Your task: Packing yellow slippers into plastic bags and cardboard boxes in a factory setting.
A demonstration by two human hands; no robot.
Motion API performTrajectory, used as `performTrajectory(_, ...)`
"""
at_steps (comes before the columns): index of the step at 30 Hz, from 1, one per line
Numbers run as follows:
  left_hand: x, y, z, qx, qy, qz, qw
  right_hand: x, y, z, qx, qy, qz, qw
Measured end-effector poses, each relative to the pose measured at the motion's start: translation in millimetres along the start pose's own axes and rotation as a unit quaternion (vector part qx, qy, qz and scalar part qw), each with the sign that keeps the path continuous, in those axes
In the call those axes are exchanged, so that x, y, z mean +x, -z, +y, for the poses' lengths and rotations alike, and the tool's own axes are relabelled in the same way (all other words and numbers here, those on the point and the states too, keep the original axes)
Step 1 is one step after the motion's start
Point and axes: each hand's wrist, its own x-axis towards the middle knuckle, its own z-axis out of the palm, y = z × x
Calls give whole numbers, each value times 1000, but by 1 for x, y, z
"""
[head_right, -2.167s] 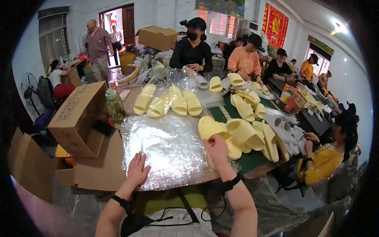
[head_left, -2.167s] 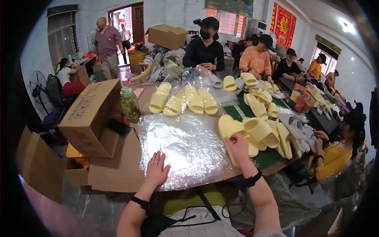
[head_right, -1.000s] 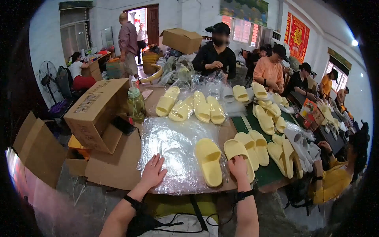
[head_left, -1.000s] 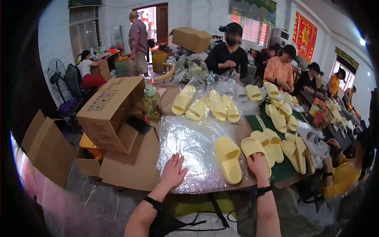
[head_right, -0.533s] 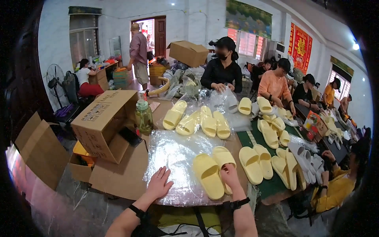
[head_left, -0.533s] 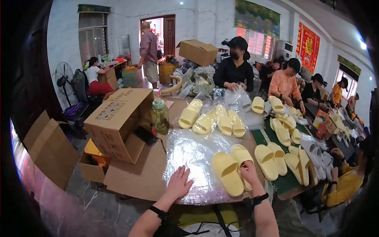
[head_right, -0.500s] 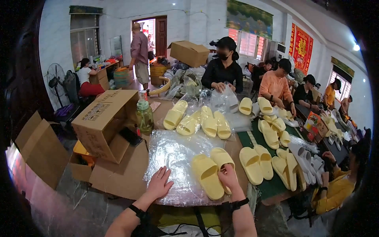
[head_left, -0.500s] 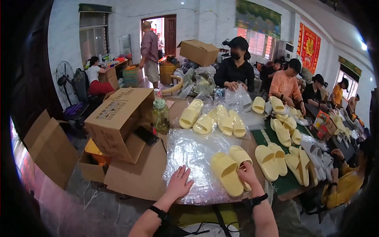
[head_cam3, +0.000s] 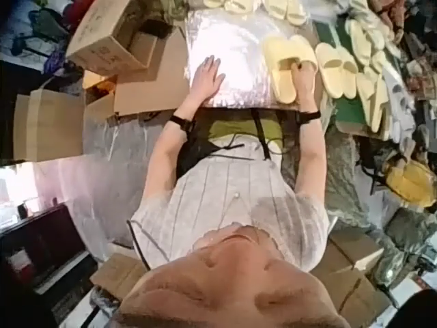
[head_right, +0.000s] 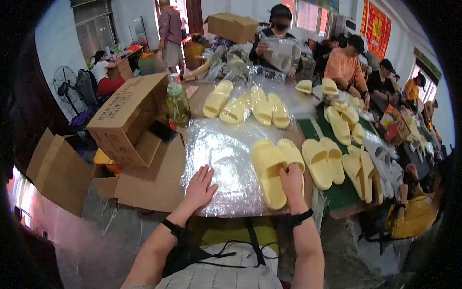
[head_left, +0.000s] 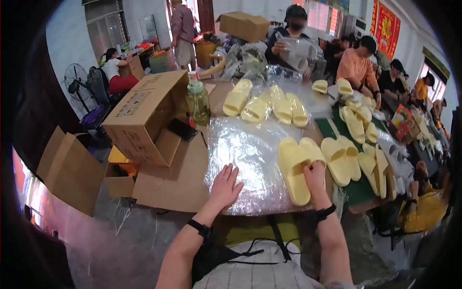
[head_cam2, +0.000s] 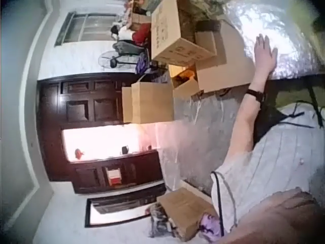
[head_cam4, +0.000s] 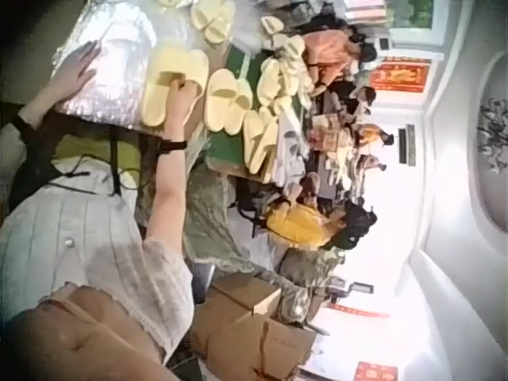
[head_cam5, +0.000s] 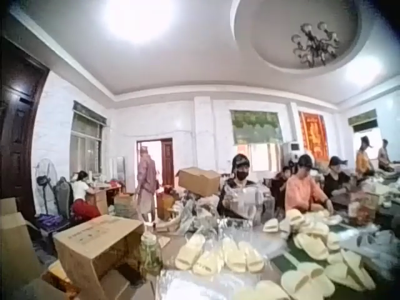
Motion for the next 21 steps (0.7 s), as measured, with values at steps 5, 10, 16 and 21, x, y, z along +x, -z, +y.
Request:
performTrajectory(5, 0, -3, 0, 16, 8, -7, 1000, 15, -1, -24, 32, 15, -5, 999)
performTrajectory(10, 4, 1, 4, -1, 4, -14, 1000, 13, -11, -36, 35, 49, -95, 994)
performTrajectory(16, 4, 7, 6, -1, 18, -41, 999, -57, 47, -38, 34, 147, -44, 987)
performTrajectory(21, 13, 16, 9, -3, 42, -87, 995, -175, 96, 47, 44, 34, -241, 969)
